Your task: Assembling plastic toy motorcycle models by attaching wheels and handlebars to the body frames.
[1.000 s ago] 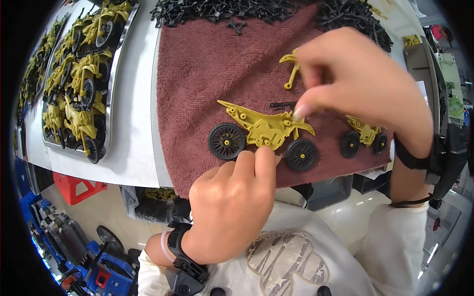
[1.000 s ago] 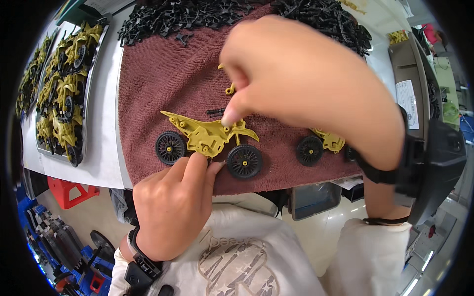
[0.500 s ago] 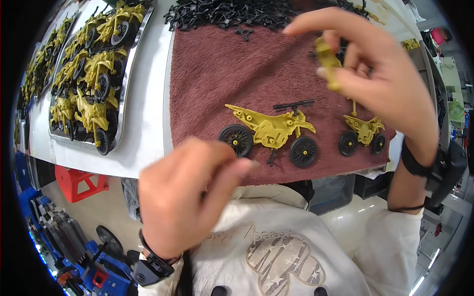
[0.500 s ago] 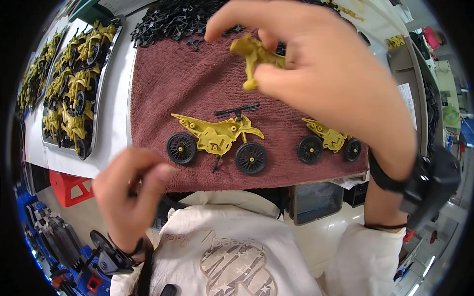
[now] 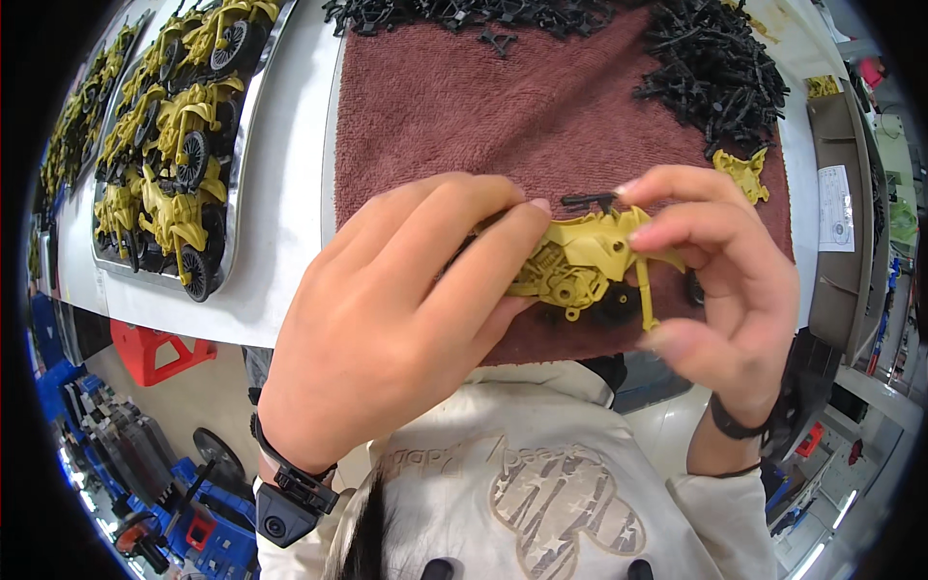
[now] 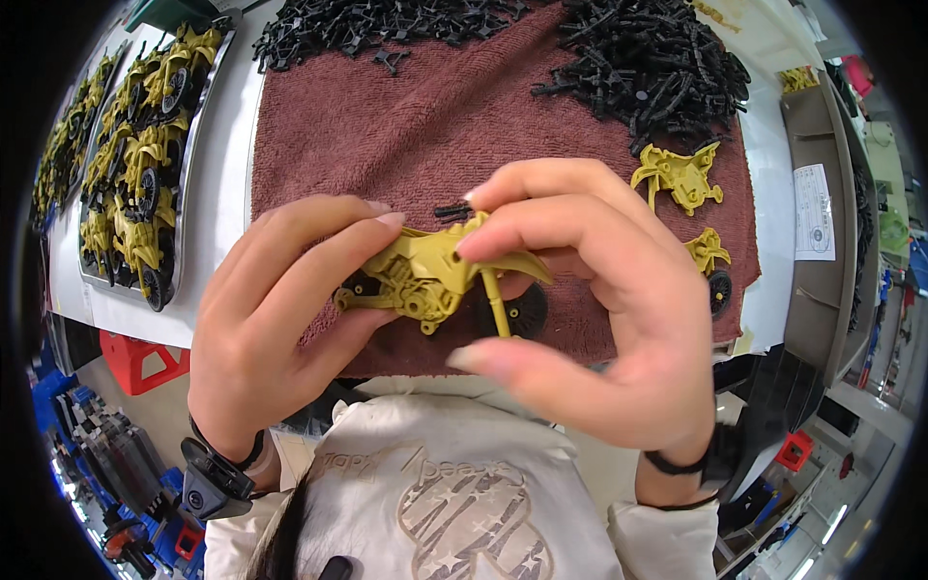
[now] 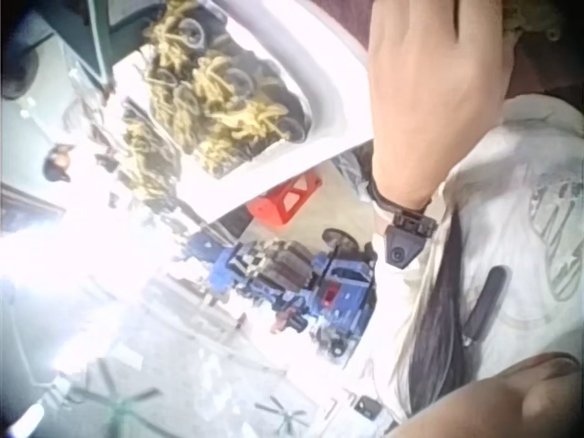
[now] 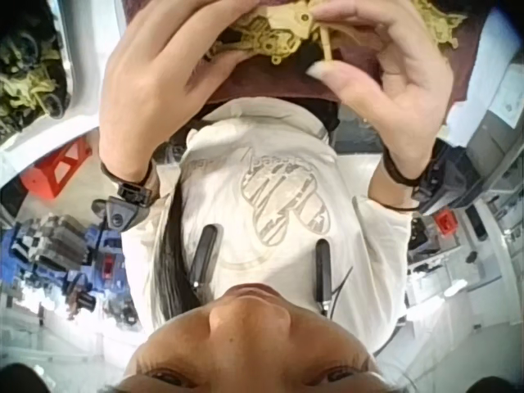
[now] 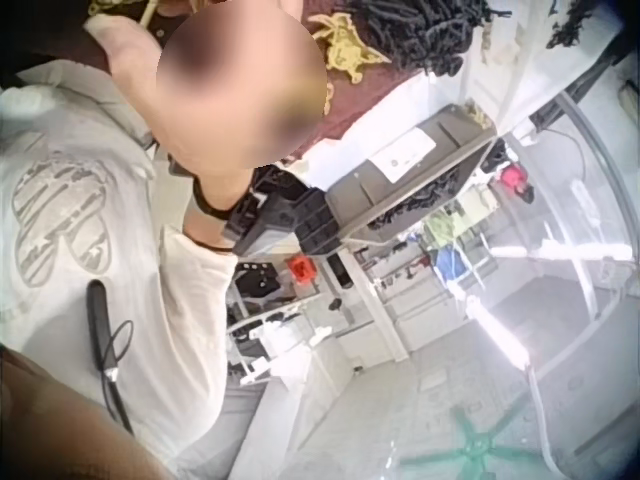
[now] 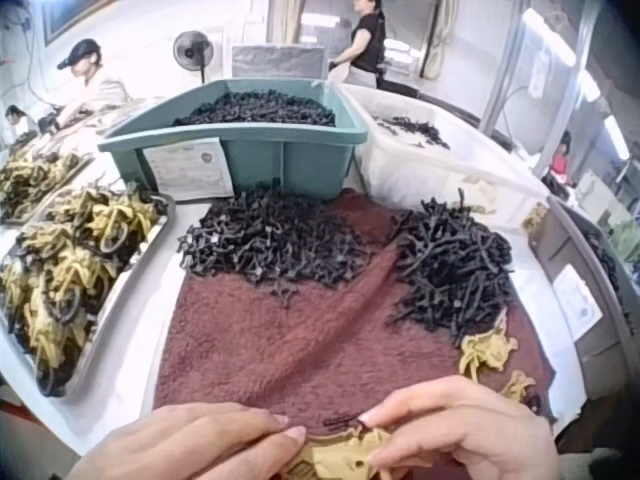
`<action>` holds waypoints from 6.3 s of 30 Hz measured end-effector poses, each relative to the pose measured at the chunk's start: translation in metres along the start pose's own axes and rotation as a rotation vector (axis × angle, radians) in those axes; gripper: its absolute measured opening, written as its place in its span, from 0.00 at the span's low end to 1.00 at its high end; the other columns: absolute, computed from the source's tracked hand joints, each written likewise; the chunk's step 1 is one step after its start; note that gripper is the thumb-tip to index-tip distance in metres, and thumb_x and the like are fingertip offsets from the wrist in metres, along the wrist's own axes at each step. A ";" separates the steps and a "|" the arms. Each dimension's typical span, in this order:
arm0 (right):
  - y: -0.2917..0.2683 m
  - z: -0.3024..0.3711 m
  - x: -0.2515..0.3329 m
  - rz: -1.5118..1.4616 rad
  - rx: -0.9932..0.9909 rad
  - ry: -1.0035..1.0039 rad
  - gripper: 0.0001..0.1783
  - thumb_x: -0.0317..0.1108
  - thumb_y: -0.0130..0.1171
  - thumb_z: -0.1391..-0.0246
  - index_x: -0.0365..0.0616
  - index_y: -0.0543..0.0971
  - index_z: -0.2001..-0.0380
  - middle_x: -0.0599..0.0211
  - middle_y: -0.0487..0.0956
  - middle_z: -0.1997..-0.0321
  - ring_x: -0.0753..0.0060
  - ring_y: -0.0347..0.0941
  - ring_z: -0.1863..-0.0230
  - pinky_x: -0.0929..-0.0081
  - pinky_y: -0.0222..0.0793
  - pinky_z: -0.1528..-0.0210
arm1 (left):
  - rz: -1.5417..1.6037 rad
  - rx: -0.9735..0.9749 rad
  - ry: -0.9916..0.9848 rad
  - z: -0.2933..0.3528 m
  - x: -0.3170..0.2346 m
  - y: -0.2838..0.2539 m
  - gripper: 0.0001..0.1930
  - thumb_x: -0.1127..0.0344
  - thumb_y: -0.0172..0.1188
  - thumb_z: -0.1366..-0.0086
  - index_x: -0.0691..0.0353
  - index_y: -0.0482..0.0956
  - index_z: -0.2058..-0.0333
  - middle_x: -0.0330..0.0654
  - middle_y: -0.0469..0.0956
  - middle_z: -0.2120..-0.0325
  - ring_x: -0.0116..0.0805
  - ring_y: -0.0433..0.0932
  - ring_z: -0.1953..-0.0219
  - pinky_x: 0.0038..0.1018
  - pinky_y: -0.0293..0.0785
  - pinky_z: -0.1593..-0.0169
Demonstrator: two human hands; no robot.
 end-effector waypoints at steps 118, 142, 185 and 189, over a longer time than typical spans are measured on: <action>0.023 0.025 -0.015 -0.101 -0.241 0.151 0.04 0.17 0.54 0.48 0.32 0.75 0.68 0.60 0.76 0.71 0.72 0.75 0.69 0.78 0.70 0.64 | 0.314 -0.607 -0.734 0.105 0.274 -0.269 0.23 0.59 0.57 0.33 0.57 0.68 0.42 0.44 0.79 0.56 0.28 0.79 0.59 0.24 0.79 0.57; -0.050 0.044 0.008 0.544 -0.343 -0.006 0.13 0.21 0.64 0.59 0.38 0.80 0.65 0.60 0.79 0.63 0.61 0.74 0.60 0.70 0.69 0.56 | -0.510 -0.367 -0.627 0.139 0.264 -0.201 0.21 0.57 0.44 0.27 0.64 0.70 0.44 0.47 0.70 0.45 0.42 0.65 0.41 0.31 0.55 0.36; -0.077 -0.050 -0.001 1.146 -0.228 -0.355 0.11 0.28 0.65 0.58 0.44 0.74 0.70 0.66 0.72 0.72 0.62 0.69 0.64 0.67 0.64 0.61 | -0.297 0.342 -0.063 -0.109 0.060 0.011 0.08 0.68 0.53 0.40 0.60 0.70 0.62 0.50 0.75 0.68 0.54 0.76 0.65 0.43 0.71 0.62; -0.079 -0.028 0.020 0.743 -0.372 -0.236 0.15 0.25 0.63 0.54 0.44 0.78 0.60 0.63 0.76 0.73 0.57 0.72 0.71 0.64 0.68 0.65 | -0.182 0.297 -0.088 -0.102 0.065 0.005 0.08 0.66 0.56 0.39 0.61 0.69 0.63 0.49 0.75 0.67 0.54 0.76 0.65 0.43 0.71 0.62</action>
Point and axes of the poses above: each hand's wrist, its own z-axis away from the middle knuckle, its own y-axis out of the palm, x = y × z, the point moved 5 cm from there along -z, towards the middle knuckle
